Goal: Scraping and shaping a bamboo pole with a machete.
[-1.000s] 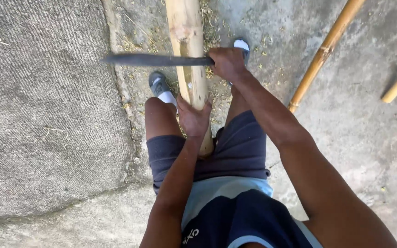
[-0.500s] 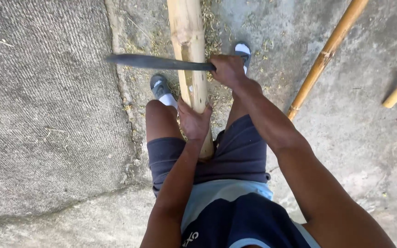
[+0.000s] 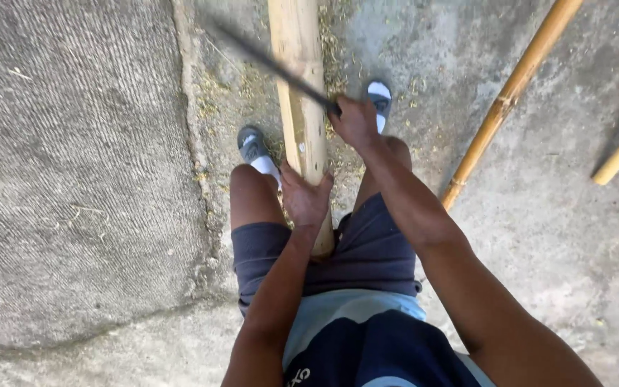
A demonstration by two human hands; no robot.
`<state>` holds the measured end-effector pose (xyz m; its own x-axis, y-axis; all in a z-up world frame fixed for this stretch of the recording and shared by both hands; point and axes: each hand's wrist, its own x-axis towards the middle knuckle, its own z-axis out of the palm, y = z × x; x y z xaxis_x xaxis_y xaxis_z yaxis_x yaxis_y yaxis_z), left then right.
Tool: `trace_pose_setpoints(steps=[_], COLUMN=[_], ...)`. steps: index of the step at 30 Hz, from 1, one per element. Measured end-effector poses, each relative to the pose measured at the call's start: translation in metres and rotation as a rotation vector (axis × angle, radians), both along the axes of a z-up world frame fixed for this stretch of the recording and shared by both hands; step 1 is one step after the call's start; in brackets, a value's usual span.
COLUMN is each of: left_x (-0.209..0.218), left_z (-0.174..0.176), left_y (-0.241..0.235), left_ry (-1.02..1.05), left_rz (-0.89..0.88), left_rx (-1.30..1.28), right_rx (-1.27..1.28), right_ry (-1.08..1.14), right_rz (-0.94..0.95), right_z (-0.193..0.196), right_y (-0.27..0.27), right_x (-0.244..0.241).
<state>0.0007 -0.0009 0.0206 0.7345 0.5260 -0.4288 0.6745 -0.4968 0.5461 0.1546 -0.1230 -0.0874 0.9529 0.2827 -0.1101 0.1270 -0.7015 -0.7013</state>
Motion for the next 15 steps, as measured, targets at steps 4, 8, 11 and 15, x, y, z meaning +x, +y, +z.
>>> trace_pose_setpoints(steps=[4, 8, 11, 15], left_x=[-0.006, -0.003, -0.004, -0.011], left_z=[-0.007, -0.003, 0.001, -0.02], left_y=[-0.001, 0.0, 0.001, -0.001], left_ry=[-0.007, 0.023, 0.072, 0.004], left_rz=[-0.028, -0.008, 0.002, -0.011], left_rx=[-0.004, -0.032, -0.051, -0.019], right_rx=[-0.099, -0.132, -0.079, -0.087], right_ry=[-0.016, -0.022, -0.09, 0.077], right_rz=[0.119, 0.061, 0.25, -0.106], right_z=[-0.007, -0.001, -0.006, -0.008], right_y=[-0.012, -0.01, -0.01, -0.001], right_x=[-0.004, -0.002, -0.016, 0.007])
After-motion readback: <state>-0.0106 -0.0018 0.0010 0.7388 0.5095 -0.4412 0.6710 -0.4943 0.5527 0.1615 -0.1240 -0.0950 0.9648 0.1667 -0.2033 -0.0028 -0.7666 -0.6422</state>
